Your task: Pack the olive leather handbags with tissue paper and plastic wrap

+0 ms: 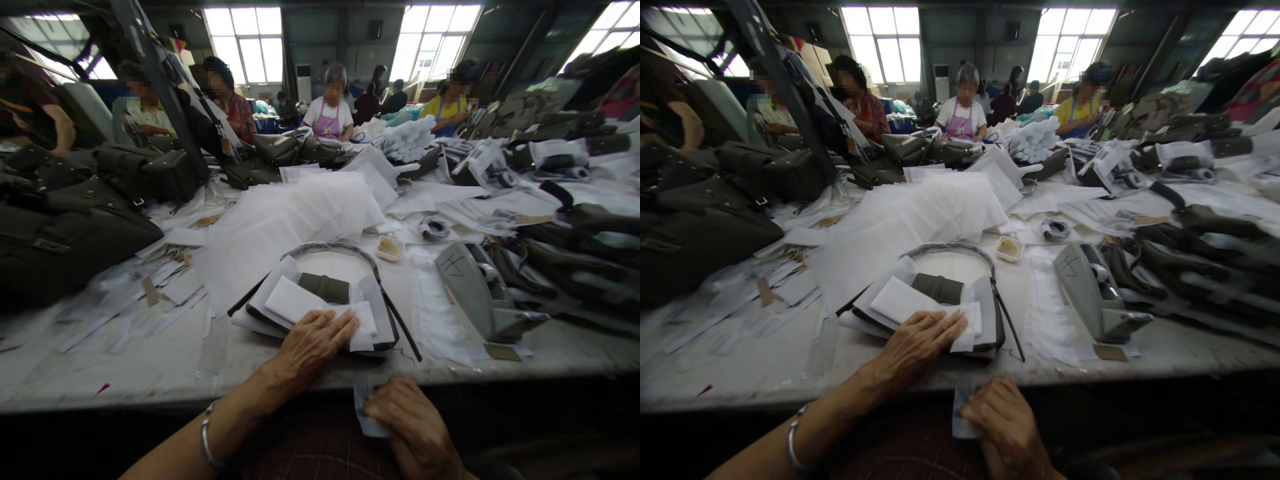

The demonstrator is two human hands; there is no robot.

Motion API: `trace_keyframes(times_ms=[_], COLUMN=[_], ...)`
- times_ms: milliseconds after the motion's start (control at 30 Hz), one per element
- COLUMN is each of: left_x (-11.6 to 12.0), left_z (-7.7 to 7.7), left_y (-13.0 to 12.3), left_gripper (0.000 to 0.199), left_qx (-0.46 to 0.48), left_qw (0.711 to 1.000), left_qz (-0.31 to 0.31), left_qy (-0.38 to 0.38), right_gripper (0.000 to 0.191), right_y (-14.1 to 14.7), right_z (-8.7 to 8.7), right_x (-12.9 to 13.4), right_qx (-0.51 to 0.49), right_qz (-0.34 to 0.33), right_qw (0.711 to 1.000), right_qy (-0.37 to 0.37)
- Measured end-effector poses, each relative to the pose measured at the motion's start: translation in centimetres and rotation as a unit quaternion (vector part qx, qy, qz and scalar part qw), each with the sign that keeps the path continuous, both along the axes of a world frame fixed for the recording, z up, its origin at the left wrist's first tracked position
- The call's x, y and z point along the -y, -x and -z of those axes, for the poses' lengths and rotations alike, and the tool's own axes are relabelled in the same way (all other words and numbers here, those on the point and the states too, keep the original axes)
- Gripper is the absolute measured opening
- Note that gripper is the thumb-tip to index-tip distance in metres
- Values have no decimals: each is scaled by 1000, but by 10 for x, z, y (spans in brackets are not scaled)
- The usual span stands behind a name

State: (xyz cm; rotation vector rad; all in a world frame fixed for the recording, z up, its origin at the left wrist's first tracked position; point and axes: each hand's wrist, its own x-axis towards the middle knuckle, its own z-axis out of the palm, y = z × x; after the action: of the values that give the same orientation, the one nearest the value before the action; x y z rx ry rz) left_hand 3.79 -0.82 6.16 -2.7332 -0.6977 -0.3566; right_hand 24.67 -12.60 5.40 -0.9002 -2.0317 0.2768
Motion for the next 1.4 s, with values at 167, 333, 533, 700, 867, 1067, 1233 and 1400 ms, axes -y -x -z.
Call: trace_keyframes(times_ms=[167, 333, 533, 700, 867, 1067, 1233, 1400], left_x=[3, 5, 7, 6, 5, 6, 6, 8], left_z=[2, 6, 9, 7, 1, 6, -1, -3], left_y=[-2, -2, 0, 5, 8, 0, -1, -4], left_gripper=[41, 41, 38, 39, 40, 24, 17, 24], left_qx=[22, 38, 57, 104, 161, 261, 292, 286], left_qw=[1000, 999, 998, 990, 962, 931, 907, 911], left_qz=[-1, 3, 2, 37, 81, 65, 47, 42], left_qy=[12, 12, 20, 92, 207, 248, 301, 296], right_gripper=[20, 23, 23, 34, 30, 22, 17, 26], right_y=[-5, -2, -2, -5, -5, 4, 8, 13], right_z=[-16, -47, -56, -44, -46, -60, -62, -56], right_x=[5, -14, -43, -51, -55, -57, -43, -31], right_qx=[43, 74, 68, 46, 54, 118, 138, 132], right_qz=[-41, -17, 65, 103, 88, 44, -8, -28], right_qw=[998, 996, 995, 994, 995, 992, 990, 991], right_qy=[12, -37, -18, -17, -15, -15, -19, -7])
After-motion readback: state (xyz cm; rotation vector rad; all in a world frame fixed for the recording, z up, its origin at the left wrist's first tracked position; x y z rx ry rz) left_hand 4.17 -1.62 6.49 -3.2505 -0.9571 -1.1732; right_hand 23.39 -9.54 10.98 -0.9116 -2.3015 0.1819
